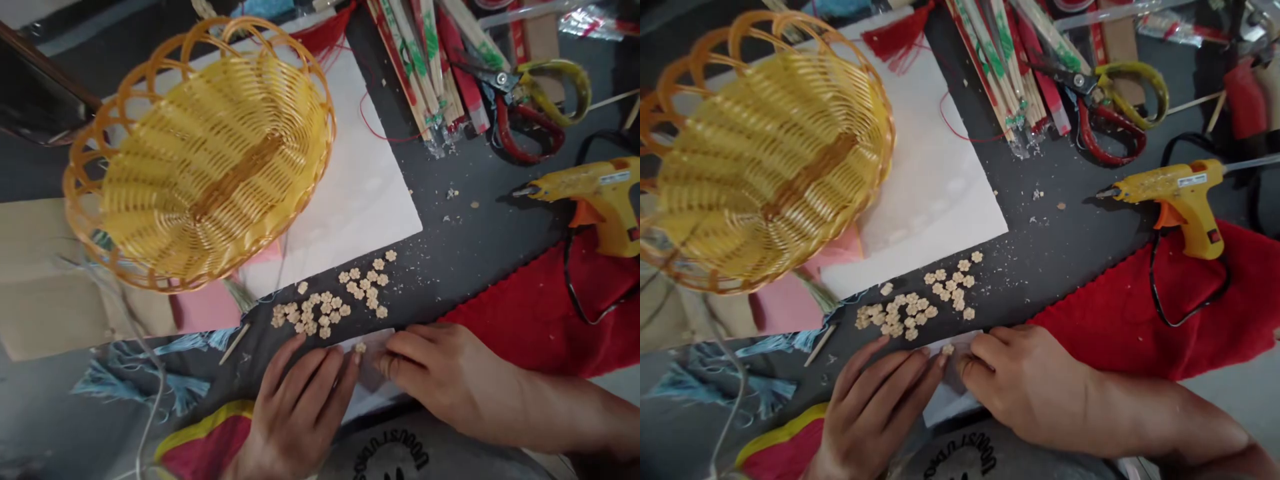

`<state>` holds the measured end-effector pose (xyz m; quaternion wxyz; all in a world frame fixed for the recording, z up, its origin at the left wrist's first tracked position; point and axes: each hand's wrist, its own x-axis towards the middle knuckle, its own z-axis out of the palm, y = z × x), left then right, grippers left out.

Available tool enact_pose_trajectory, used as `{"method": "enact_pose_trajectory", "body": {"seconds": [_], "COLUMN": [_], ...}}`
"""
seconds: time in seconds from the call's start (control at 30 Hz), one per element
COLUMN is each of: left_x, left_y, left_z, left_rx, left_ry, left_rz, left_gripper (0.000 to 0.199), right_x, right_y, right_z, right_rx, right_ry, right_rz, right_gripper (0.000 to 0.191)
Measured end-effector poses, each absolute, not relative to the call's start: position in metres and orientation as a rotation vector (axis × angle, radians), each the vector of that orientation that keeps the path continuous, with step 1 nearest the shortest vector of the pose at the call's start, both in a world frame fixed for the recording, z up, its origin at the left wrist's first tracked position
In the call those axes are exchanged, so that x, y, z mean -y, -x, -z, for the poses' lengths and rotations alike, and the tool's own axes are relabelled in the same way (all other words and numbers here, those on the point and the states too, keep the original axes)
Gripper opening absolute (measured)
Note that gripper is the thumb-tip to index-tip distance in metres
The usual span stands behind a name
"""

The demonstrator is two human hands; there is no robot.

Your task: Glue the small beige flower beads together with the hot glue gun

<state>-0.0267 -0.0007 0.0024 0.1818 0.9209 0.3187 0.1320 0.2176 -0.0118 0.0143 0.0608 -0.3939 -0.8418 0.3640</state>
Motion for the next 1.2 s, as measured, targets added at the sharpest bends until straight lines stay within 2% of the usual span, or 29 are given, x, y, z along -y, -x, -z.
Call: {"method": "enact_pose_trajectory", "body": {"seconds": [0.53,1.2], "left_x": [0.0016,0.0036], "left_y": [0.0277,0.0289], "left_z": [-0.0013,0.0014], "left_rx": [-0.876,-0.859], "left_ry": [-2.617,-2.628], "left_rz": [-0.382,-0.386], "left_gripper": [0.027,0.028], "right_x": [0.0101,0.0115], "right_y": [-0.2143,-0.2119], "right_z": [-0.0125,-0.0135], "right_rx": [2.486,2.542], "right_ry": [1.198,1.222], "right_rz": [-0.988,-0.923], "right_gripper": [0.033,0.032]}}
